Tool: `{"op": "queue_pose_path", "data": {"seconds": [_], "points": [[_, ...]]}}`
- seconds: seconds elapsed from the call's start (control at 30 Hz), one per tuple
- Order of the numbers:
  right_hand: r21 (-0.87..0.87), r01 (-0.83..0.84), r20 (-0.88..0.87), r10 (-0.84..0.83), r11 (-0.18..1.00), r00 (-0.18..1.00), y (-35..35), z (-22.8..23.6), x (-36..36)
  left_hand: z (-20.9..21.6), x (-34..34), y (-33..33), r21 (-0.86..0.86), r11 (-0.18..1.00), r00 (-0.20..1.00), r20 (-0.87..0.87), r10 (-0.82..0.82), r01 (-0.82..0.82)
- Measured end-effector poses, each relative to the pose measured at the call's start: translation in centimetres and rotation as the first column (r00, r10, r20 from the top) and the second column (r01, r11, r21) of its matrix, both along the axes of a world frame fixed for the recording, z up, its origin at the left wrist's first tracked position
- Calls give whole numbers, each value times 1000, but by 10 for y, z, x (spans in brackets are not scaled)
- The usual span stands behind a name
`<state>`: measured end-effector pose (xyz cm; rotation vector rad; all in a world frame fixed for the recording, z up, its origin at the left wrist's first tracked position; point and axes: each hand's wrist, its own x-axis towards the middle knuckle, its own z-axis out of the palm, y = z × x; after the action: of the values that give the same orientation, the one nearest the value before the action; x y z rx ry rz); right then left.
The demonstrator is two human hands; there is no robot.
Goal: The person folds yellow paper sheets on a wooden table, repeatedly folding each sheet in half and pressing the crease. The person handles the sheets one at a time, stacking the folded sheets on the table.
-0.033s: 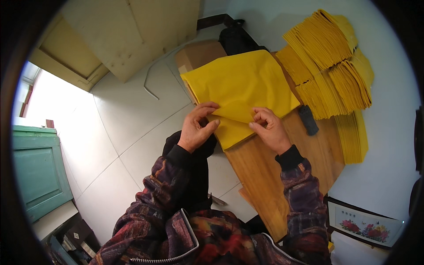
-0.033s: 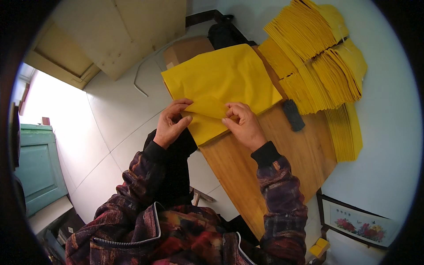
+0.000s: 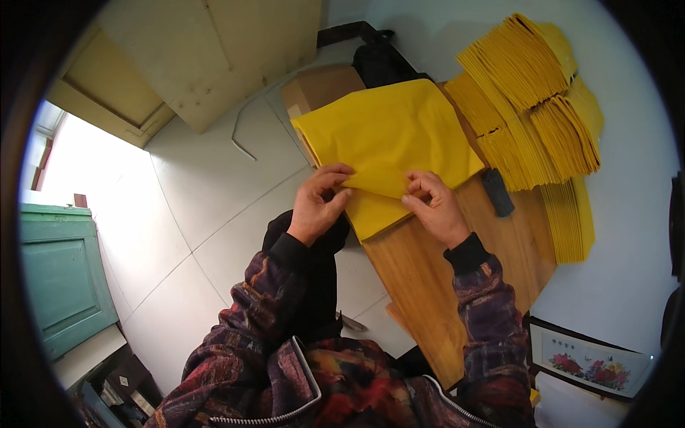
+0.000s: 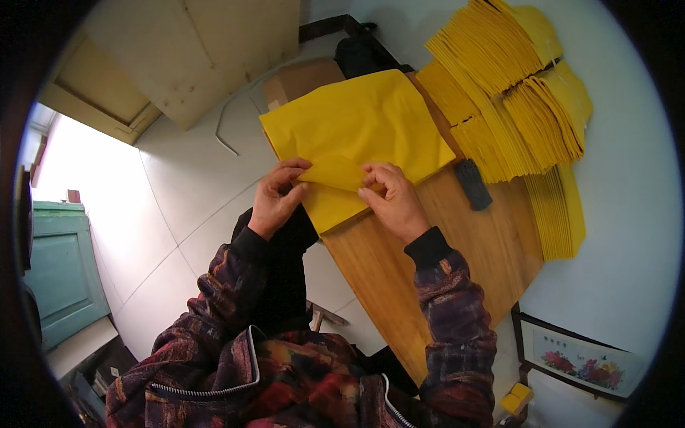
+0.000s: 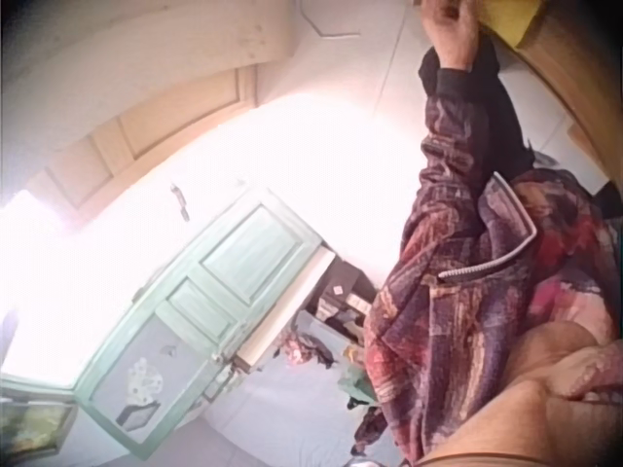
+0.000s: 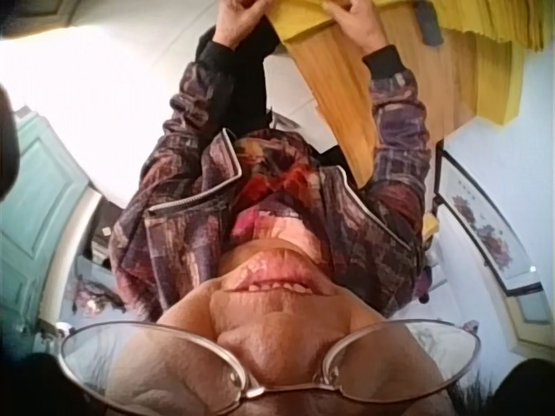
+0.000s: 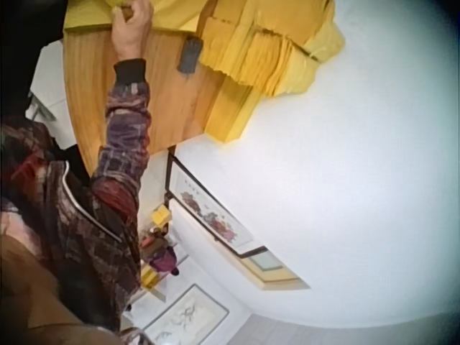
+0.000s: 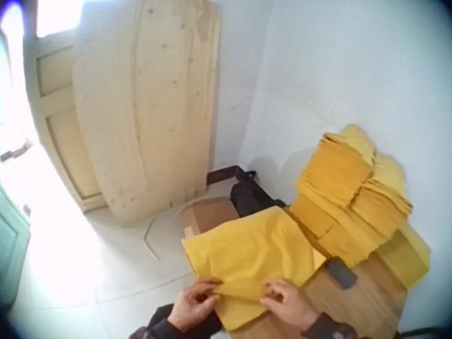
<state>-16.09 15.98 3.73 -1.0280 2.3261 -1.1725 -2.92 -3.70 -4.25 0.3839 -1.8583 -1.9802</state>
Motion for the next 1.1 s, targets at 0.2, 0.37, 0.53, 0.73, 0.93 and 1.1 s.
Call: {"op": "queue_pose_path", "data": {"seconds": [0.2, 0.37, 0.53, 0.73, 0.93, 1.1], "points": [[62, -46, -636, 75, 997, 768, 17, 13, 26, -10, -9, 5, -34, 991, 990, -59, 125, -127], [270, -161, -655, 303, 949, 692, 13, -6, 36, -8, -10, 7, -64, 984, 984, -65, 163, -167], [147, -232, -617, 273, 961, 738, 10, -12, 22, -7, -10, 6, -120, 977, 982, -86, 166, -176], [131, -310, -287, 335, 942, 898, 8, -2, 2, -6, -11, 5, -106, 982, 987, -46, 153, -157], [189, -343, -57, 359, 920, 932, 1, 9, -10, -6, -7, 7, -66, 985, 987, -41, 155, -158], [102, 35, -143, -20, 994, 989, 46, 10, -15, -13, -7, 1, -88, 985, 989, -4, 149, -148]]}}
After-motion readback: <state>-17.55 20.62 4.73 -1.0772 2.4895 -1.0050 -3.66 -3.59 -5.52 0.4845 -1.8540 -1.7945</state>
